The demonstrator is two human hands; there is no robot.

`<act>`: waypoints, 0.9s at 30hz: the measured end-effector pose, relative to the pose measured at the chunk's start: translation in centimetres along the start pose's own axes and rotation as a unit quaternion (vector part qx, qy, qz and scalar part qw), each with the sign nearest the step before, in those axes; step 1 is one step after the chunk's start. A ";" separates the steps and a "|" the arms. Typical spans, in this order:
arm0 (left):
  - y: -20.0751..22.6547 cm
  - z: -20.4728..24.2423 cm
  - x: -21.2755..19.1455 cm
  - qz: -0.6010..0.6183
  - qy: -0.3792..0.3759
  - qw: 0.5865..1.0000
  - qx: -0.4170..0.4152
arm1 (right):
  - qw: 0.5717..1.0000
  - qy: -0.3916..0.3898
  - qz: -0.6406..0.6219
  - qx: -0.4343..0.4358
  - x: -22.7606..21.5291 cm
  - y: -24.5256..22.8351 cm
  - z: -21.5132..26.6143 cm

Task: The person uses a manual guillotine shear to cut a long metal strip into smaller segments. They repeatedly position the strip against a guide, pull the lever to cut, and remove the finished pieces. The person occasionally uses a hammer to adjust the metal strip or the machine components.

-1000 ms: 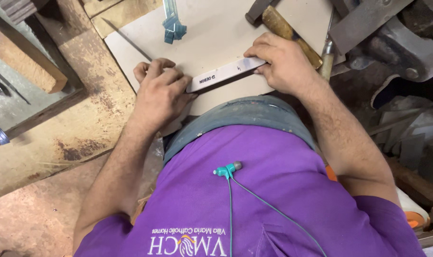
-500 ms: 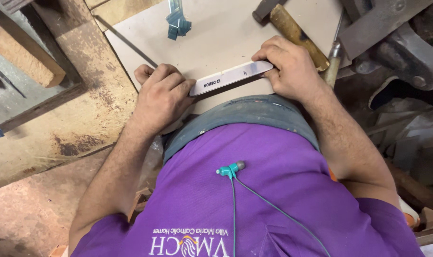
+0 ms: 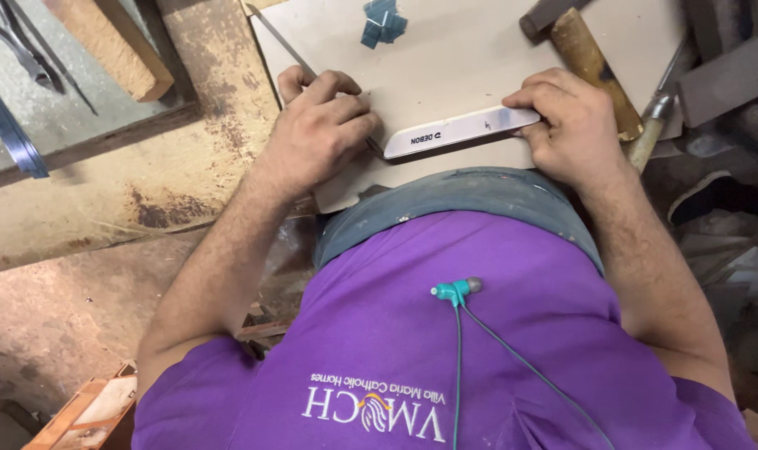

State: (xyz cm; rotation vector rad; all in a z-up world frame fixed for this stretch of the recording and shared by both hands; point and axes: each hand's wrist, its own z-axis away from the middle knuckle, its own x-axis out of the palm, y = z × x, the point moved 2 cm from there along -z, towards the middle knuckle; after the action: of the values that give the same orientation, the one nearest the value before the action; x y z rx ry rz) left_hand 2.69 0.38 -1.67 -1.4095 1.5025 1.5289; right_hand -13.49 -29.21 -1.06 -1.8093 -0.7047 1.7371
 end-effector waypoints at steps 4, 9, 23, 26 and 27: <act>-0.6 0.2 0.5 0.031 -0.006 0.999 0.040 | 1.000 0.007 0.009 -0.006 0.2 0.2 0.4; -0.6 0.2 0.6 0.027 -0.020 0.995 0.094 | 1.000 0.006 0.016 -0.001 0.0 -0.6 0.0; 3.2 -11.1 -6.7 0.173 0.024 0.978 0.114 | 0.901 0.251 0.270 0.229 -16.6 -5.3 16.1; 3.6 -16.8 -4.2 0.122 0.057 0.985 0.109 | 0.876 0.252 0.217 0.348 -17.8 0.3 22.9; 3.7 -19.0 -3.2 0.120 0.077 0.984 0.109 | 0.862 0.243 0.207 0.393 -17.6 2.1 24.8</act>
State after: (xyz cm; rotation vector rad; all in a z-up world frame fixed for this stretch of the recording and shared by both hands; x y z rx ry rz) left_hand 5.56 -17.46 6.08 -1.2797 1.9286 1.3648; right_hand -38.90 -42.39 9.38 -1.7114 0.5786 1.3760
